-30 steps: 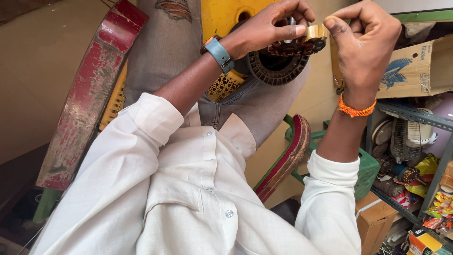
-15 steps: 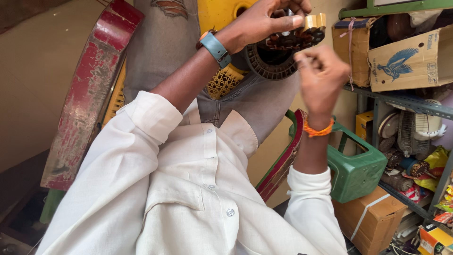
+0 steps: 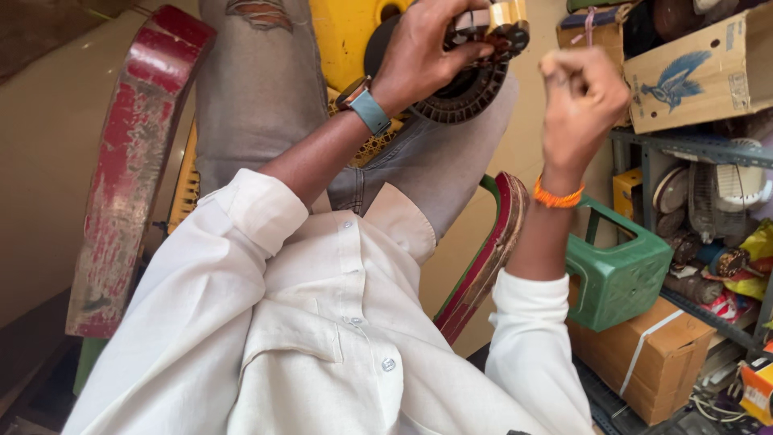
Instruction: The person sits on a chair with an electric motor armature on their lap and fits copper wire coils into the slots around the motor core, pressing each coil into place by hand and repositioning the armature as they work around it.
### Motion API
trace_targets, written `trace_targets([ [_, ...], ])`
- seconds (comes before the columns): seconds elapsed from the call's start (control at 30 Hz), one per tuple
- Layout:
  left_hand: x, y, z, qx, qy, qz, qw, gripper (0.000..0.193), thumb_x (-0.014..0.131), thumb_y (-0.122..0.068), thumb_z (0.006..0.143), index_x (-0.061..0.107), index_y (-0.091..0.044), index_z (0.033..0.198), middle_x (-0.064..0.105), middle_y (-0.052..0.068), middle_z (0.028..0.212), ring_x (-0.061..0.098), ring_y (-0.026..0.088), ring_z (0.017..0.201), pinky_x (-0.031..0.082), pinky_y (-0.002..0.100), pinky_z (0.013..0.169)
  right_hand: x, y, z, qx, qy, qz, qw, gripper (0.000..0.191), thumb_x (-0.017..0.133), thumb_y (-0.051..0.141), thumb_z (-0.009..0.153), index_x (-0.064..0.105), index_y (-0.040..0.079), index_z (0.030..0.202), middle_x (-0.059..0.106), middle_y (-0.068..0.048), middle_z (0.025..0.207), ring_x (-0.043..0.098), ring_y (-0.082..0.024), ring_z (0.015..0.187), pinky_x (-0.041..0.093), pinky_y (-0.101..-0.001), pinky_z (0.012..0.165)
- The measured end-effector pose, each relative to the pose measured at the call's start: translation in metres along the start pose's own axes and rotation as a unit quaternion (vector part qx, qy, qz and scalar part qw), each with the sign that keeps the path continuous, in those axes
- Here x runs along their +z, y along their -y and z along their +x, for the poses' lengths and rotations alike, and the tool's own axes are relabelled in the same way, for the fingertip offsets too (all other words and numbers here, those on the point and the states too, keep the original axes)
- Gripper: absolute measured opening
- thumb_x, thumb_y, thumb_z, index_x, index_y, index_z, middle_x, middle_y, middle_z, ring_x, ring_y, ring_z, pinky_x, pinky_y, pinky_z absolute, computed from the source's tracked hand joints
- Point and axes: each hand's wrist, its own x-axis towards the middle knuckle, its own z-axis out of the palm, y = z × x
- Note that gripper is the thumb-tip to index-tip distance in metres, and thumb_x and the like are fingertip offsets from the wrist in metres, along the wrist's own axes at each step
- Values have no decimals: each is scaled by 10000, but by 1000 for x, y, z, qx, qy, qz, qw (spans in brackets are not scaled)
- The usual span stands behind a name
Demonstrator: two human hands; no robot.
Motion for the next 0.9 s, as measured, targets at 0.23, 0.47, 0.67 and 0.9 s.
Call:
trace_targets([
  [0.23, -4, -5, -1, 20, -12, 3, 1000, 428, 904, -216, 892, 644, -73, 1201, 694, 95, 1110, 657, 306, 1092, 514, 434, 913, 11, -8, 46, -15, 33, 113, 993, 204, 853, 30, 1100, 707, -37, 975, 496, 25, 787, 342, -82, 681, 254, -272, 578],
  [0.47, -2, -11, 0, -34, 12, -25, 999, 399, 914, -211, 870, 660, -75, 1145, 693, 85, 1041, 675, 273, 1017, 522, 404, 872, 15, -26, 71, -4, 128, 80, 989, 231, 771, 48, 1097, 627, -48, 943, 488, -15, 755, 398, -95, 671, 291, -275, 596],
  [0.67, -21, 6, 24, -274, 129, -458, 836, 467, 656, -463, 991, 722, -67, 1228, 717, 5, 1080, 638, 95, 938, 536, 303, 886, 42, -33, 103, 58, 271, 187, 942, 47, 697, 13, 1058, 712, -30, 1071, 737, -69, 1022, 699, -101, 925, 538, -260, 793],
  [0.9, -23, 6, 23, -246, 168, -400, 867, 502, 672, -494, 1018, 655, -56, 1262, 666, 12, 1073, 618, 80, 998, 508, 247, 925, 20, 10, 117, -43, 276, 53, 959, 79, 726, -11, 1010, 694, -70, 1052, 700, -91, 950, 622, -97, 852, 502, -265, 764],
])
